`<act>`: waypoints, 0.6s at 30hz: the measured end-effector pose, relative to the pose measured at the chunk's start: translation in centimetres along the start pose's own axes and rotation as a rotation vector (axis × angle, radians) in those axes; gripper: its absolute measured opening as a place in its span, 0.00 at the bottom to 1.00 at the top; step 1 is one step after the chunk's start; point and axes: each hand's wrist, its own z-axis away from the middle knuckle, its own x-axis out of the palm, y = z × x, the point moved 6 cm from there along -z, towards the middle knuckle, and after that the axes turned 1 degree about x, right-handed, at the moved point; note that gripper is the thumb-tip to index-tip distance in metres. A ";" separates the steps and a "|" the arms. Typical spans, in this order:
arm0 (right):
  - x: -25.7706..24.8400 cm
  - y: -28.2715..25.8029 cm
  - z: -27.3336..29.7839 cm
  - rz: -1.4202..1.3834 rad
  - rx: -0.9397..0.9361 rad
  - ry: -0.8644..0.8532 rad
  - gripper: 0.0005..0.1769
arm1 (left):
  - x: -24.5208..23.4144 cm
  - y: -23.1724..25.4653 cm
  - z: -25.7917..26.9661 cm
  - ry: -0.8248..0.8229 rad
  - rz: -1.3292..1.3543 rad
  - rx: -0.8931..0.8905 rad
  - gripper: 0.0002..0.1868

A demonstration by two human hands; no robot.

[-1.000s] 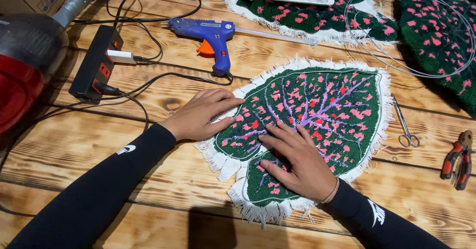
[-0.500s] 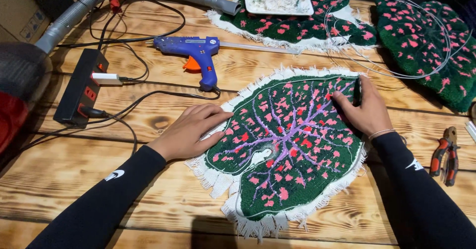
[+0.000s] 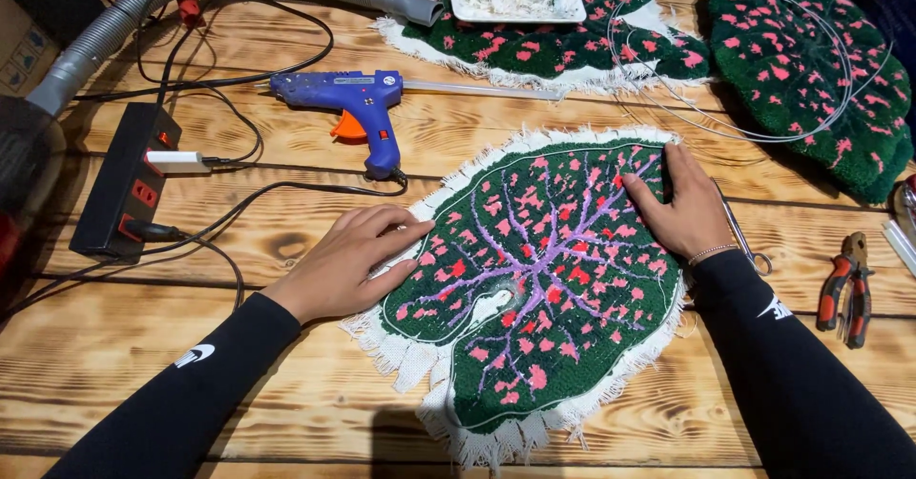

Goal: The person trims the white fringe of a leaf-shaped rug using scissors.

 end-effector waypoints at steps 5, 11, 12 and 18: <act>-0.6 -0.6 -0.2 -0.011 -0.053 0.027 0.56 | 0.1 -0.1 0.0 0.000 -0.008 0.004 0.26; 0.0 0.1 -0.6 0.036 -0.033 -0.031 0.55 | 0.2 -0.1 0.0 -0.010 -0.008 -0.001 0.27; 0.1 0.1 -0.6 0.052 -0.026 -0.046 0.54 | 0.2 -0.1 0.0 -0.012 -0.006 -0.004 0.27; 0.7 0.6 -0.7 0.096 -0.018 -0.087 0.49 | 0.3 -0.2 0.1 -0.012 -0.006 0.002 0.27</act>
